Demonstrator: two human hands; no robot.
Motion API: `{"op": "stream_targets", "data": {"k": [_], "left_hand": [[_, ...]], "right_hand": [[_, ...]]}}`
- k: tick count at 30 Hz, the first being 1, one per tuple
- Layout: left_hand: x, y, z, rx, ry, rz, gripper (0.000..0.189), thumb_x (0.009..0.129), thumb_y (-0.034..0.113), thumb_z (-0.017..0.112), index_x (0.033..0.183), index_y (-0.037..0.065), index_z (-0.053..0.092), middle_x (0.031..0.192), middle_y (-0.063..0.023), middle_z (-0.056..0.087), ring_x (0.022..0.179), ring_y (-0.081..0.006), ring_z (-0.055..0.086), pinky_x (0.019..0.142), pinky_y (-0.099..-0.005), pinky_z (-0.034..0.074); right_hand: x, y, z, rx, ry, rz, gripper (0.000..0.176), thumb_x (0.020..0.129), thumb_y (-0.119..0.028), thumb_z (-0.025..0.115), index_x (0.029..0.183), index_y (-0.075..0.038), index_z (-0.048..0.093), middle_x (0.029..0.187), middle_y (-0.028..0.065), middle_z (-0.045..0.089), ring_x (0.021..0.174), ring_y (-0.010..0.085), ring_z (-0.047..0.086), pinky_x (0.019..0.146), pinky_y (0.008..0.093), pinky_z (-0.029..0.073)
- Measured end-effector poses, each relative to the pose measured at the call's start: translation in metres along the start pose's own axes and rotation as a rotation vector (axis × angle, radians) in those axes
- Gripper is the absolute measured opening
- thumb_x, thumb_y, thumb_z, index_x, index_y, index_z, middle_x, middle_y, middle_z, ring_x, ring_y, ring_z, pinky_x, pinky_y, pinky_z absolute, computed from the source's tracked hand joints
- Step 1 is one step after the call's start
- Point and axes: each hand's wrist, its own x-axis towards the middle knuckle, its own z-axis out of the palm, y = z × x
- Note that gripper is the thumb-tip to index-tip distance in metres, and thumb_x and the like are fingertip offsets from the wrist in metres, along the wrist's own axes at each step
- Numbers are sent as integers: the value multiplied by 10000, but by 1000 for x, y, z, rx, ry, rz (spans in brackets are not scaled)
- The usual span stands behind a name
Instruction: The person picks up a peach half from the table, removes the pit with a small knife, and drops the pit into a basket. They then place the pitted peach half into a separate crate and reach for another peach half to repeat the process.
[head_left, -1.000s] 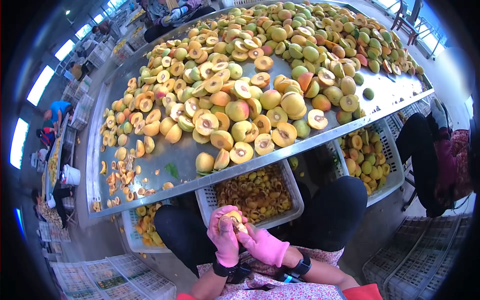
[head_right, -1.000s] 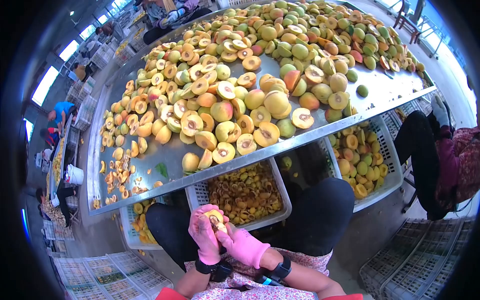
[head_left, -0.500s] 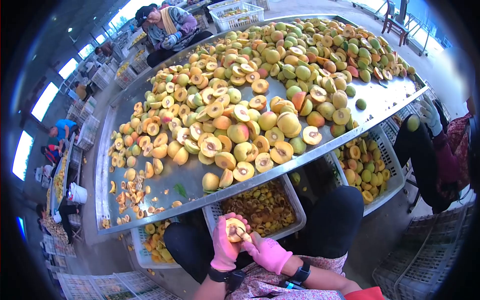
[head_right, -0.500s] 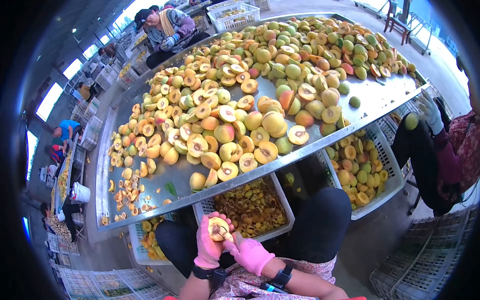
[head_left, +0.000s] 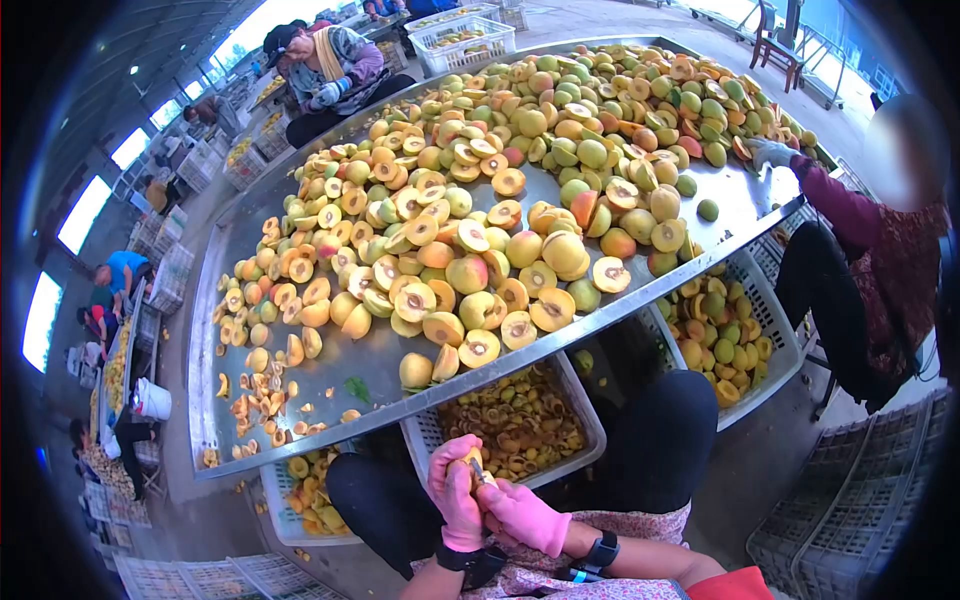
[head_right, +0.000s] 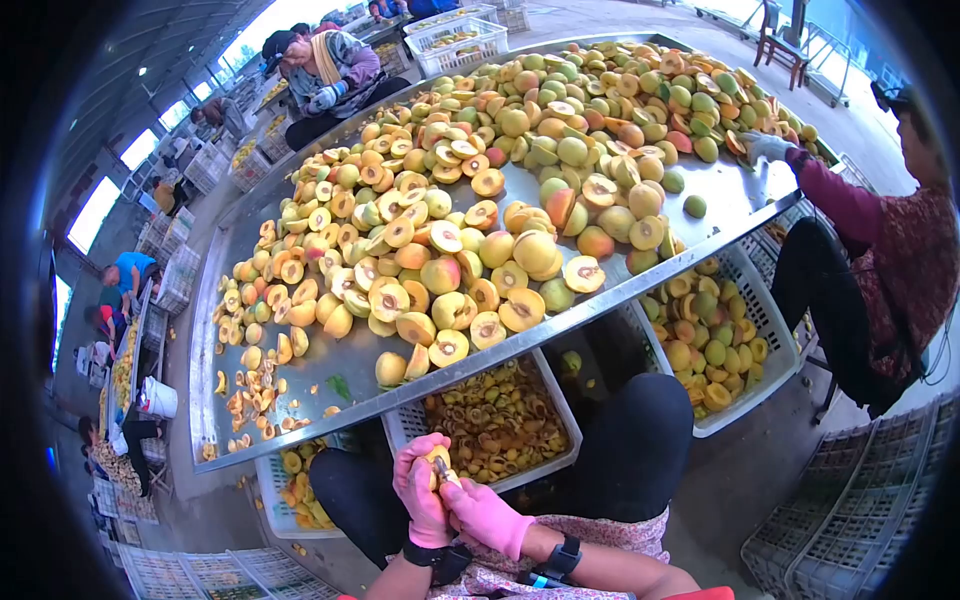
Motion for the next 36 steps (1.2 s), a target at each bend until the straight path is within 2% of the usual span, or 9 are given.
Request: {"op": "stream_targets", "data": {"k": [3, 6, 15, 21, 25, 27, 30, 33, 36], "left_hand": [[-3, 3, 9, -122, 56, -55, 221, 979, 171, 539, 1124, 10, 581, 1175, -156, 633, 1081, -259, 626, 1004, -438, 525], [-3, 4, 10, -187, 48, -37, 216, 981, 172, 527, 1127, 16, 564, 1184, -155, 611, 1100, -268, 615, 1033, -488, 519], [-7, 4, 5, -186, 88, -114, 308, 1043, 338, 459, 1161, 56, 503, 1143, -130, 579, 1071, -271, 619, 965, -486, 556], [-8, 8, 6, -92, 90, -88, 304, 1049, 361, 469, 1139, 72, 501, 1127, -121, 582, 1043, -268, 625, 935, -472, 566], [-6, 2, 2, -56, 45, 47, 285, 1046, 345, 489, 1119, 70, 503, 1127, -126, 583, 1043, -269, 624, 937, -469, 565], [-4, 3, 2, -7, 21, 115, 273, 1045, 333, 494, 1108, 68, 504, 1115, -126, 589, 1039, -270, 624, 936, -466, 565], [-5, 14, 8, -64, 92, -5, 273, 1045, 337, 493, 1099, 70, 506, 1089, -124, 598, 1024, -267, 626, 927, -461, 567], [-5, 16, -1, -157, 108, -129, 260, 1032, 307, 536, 1088, 53, 535, 1117, -141, 606, 1024, -283, 639, 890, -459, 578], [-5, 12, 0, -116, 101, -32, 251, 1031, 299, 524, 1082, 53, 532, 1099, -142, 609, 991, -279, 651, 857, -452, 588]], "right_hand": [[12, 17, 4, -72, 76, -121, 395, 1055, -426, 443, 1039, -38, 512, 767, 32, 568, 591, 104, 505, 524, 271, 425], [5, 5, 2, -125, 37, -14, 420, 1054, -425, 440, 1088, -16, 528, 834, 42, 591, 689, 115, 531, 609, 287, 465], [4, -9, -6, -546, 13, -110, 495, 1047, -425, 433, 1180, 43, 524, 1085, 242, 675, 1012, 383, 644, 905, 429, 488], [12, -1, -10, -413, -80, -100, 482, 1039, -418, 453, 1163, 42, 520, 1038, 215, 671, 955, 310, 634, 893, 403, 493], [7, -9, -9, -78, -158, 185, 484, 1035, -425, 463, 1158, 40, 518, 978, 192, 675, 903, 290, 630, 861, 398, 499], [3, -15, -4, -163, -139, 107, 480, 1035, -429, 462, 1153, 32, 520, 942, 163, 672, 876, 275, 632, 835, 390, 503], [8, -10, -6, -508, -78, -126, 462, 1037, -430, 461, 1140, 17, 523, 889, 110, 656, 832, 228, 624, 796, 372, 507], [12, -7, -9, -616, -74, -141, 459, 1034, -427, 467, 1136, 17, 525, 901, 109, 657, 841, 219, 619, 801, 371, 503], [8, -10, -3, -338, -139, 8, 480, 1029, -434, 472, 1149, 28, 524, 944, 178, 683, 879, 299, 646, 827, 411, 500]]}}
